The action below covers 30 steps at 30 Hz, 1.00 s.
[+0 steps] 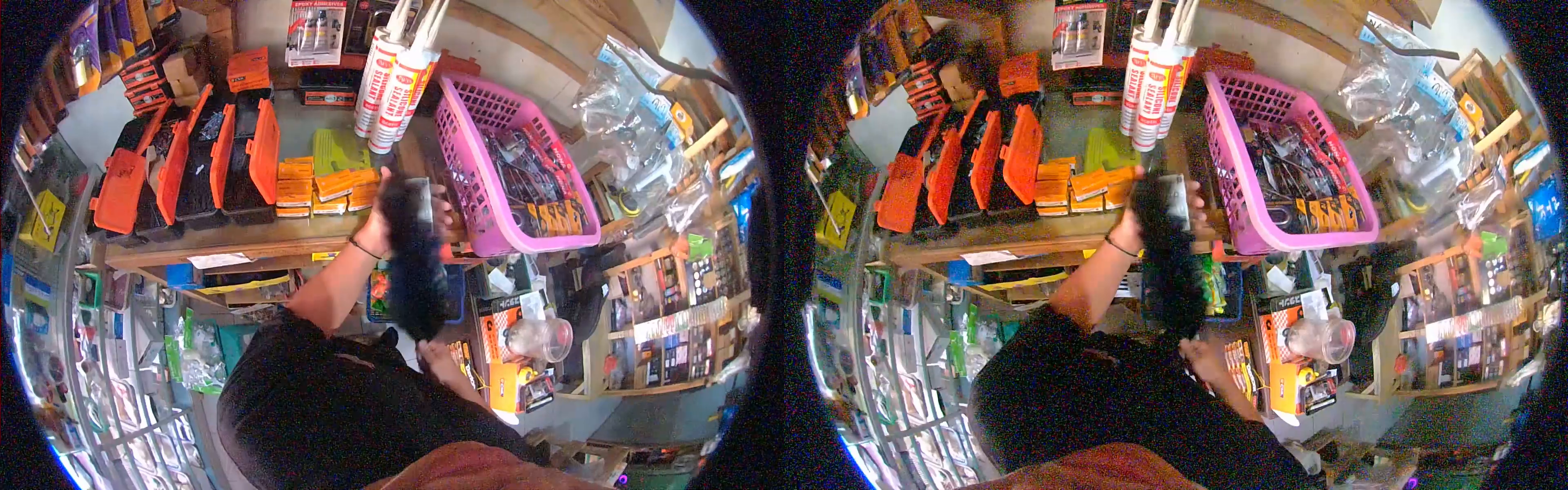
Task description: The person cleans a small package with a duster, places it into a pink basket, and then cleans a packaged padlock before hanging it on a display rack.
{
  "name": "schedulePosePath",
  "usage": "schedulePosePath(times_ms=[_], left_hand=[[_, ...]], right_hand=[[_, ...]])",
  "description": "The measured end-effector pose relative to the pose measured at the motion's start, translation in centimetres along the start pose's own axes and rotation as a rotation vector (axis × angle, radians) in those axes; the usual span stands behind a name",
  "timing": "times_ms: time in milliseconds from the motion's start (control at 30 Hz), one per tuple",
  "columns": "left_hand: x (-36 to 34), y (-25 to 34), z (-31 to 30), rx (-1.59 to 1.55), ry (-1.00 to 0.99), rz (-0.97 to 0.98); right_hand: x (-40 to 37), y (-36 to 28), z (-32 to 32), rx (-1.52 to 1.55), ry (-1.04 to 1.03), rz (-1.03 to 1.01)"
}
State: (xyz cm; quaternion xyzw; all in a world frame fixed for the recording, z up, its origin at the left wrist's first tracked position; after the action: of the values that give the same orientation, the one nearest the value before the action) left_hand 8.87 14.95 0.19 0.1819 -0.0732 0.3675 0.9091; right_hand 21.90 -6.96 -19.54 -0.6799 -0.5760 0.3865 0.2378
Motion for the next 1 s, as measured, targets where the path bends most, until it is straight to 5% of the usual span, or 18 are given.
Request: schedulePosePath(times_ms=[67,133,200,267,333,400,433,467,533,567,600,667,700,833,867,900,933,1000], left_hand=[[-0.1,-0.3,-1.5,-0.06,0.036,-0.009],[-0.9,0.2,-1.0,0.091,0.277,0.066],[-0.6,0.2,0.7,-0.385,0.01,-0.029],[0.0,-0.1,0.1,-0.013,-0.067,-0.017],[-0.6,-0.2,0.1,-0.046,-0.057,0.022],[-0.7,0.3,-1.0,0.01,0.246,0.083],[-1.1,0.4,2.8,-0.541,-0.228,-0.063],[-1.1,0.4,2.2,-0.541,-0.22,-0.067],[-0.4,0.3,-1.7,-0.032,0.059,0.085],[-0.6,0.4,-0.9,-0.049,0.046,0.094],[-0.7,0.5,-0.2,-0.048,0.041,0.099],[-1.2,1.4,-0.6,0.055,0.303,0.235],[-1.5,0.8,3.5,-0.674,-0.318,-0.03],[-0.4,0.3,-1.5,-0.026,0.037,0.083],[-1.3,0.4,0.2,-0.033,0.094,0.134],[-1.3,0.3,2.2,-0.38,-0.117,0.022],[-1.6,0.6,3.8,-0.726,-0.328,-0.097],[-1.4,0.2,2.5,-0.671,-0.331,-0.132]], right_hand=[[-0.3,-1.4,-1.1,-0.024,0.087,-0.071],[-0.5,-1.0,-2.4,0.423,0.089,0.305],[-0.9,0.0,-1.6,0.509,0.041,0.343],[-1.0,-2.4,0.0,0.152,-0.099,0.055],[-0.4,-2.3,-1.1,0.231,-0.022,0.125],[0.1,-1.1,-2.5,0.383,0.112,0.295],[0.4,-0.9,-2.1,0.468,0.084,0.283],[0.1,-0.6,-1.6,0.475,0.083,0.288],[-0.4,-3.0,-0.7,0.05,0.021,-0.119],[-0.9,-3.4,-1.5,0.149,-0.008,0.095],[-0.3,-2.3,-2.0,0.144,-0.007,0.09],[1.1,-0.3,-4.2,0.362,0.187,0.173],[0.4,-0.4,-3.8,0.329,0.178,0.23],[-0.6,-1.5,-1.8,-0.154,0.082,-0.202],[-0.5,-0.8,-2.9,0.106,0.122,0.043],[-0.9,0.0,-3.3,0.366,0.158,0.293],[-1.1,-0.7,-3.3,0.365,0.159,0.297],[-2.1,-6.1,-2.7,-0.185,0.128,-0.302]])
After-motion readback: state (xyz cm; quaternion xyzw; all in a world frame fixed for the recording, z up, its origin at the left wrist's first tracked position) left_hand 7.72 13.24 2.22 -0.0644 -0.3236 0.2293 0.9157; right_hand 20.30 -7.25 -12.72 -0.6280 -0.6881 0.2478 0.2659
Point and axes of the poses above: each hand's wrist, its own x-axis towards the middle knuckle, its own z-axis out of the palm, y = z × x, the point moved 8 cm from there along x, towards the middle knuckle, and after that the axes turned 10 degrees about y, right-handed, at the moved point
